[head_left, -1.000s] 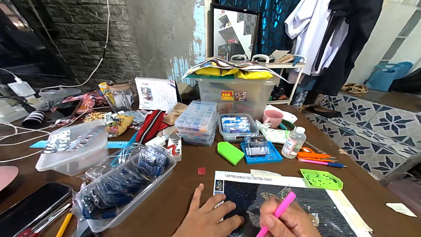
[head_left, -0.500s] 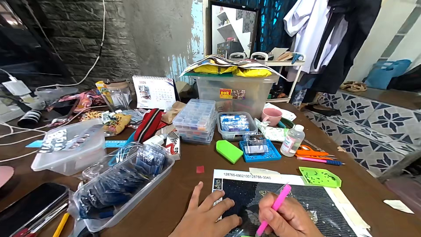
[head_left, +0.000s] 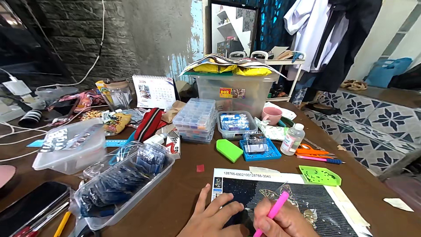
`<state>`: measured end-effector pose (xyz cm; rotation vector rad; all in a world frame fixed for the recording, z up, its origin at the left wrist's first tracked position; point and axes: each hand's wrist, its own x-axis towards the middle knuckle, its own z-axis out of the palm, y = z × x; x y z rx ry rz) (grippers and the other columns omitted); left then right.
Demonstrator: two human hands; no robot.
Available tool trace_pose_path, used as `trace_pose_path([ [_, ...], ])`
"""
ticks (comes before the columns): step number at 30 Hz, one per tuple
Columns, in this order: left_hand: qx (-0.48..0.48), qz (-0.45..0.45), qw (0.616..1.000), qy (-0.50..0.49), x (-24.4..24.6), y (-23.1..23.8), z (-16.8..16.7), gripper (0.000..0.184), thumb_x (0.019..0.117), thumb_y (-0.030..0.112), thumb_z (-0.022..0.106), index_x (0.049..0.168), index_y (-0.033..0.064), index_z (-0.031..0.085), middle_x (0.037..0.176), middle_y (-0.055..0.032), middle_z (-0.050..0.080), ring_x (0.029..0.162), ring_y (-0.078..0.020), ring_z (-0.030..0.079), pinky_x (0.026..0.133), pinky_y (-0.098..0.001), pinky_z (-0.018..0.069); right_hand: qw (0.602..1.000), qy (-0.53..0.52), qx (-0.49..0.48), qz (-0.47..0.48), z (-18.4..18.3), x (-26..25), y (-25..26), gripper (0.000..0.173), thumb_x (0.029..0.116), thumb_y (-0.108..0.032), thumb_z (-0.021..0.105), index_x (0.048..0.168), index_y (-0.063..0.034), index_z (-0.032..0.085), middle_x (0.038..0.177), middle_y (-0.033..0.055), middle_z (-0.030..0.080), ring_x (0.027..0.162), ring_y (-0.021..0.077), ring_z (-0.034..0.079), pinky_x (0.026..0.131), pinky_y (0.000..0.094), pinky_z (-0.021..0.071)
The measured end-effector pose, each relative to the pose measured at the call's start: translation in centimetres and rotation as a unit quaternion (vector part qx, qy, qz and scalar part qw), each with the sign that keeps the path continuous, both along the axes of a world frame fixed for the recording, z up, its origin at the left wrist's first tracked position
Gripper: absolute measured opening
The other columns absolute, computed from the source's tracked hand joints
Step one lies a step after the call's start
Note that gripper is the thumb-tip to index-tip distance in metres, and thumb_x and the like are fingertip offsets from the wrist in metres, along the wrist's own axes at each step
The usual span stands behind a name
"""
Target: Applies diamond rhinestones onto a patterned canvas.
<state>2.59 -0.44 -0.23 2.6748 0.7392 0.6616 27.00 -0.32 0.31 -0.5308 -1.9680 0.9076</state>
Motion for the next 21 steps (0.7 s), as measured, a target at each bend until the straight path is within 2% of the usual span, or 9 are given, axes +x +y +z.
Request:
trace_pose_path([
  [4,-0.003,0.001,1.000,0.004,0.06,0.00,0.13,0.055,0.0899,0.059,0.066,0.116,0.0126,0.075,0.141,-0.0163,0.061,0.142,-0.0422,0.044,0.111,-0.0794,0.0111,1.000,-0.014,0.023,0.006,0.13,-0.15,-0.08,0.035,0.1107,-0.025,0.046,0.096,0.0035,0.059,0.074,0.0097,0.060,0.066,0.0025,0.058,0.064,0.0150,0.0474],
  [8,-0.023,0.002,1.000,0.021,0.07,0.06,0.48,0.056,0.0903,0.058,0.066,0.114,0.0088,0.076,0.143,-0.0182,0.059,0.143,-0.0437,0.043,0.111,-0.0800,0.0104,0.999,-0.023,0.048,0.009,0.09,-0.17,-0.16,0.034,0.1107,-0.023,0.046,0.095,0.0047,0.059,0.077,0.0125,0.062,0.072,0.0056,0.061,0.070,0.0162,0.0497],
  [21,-0.029,0.000,0.999,0.021,0.02,0.09,0.51,0.055,0.0906,0.058,0.066,0.114,0.0096,0.076,0.142,-0.0176,0.061,0.143,-0.0437,0.043,0.111,-0.0802,0.0102,0.999,-0.017,0.046,0.019,-0.03,-0.28,-0.15,0.032,0.1106,-0.022,0.047,0.096,0.0045,0.059,0.077,0.0122,0.062,0.073,0.0055,0.061,0.070,0.0157,0.0498],
])
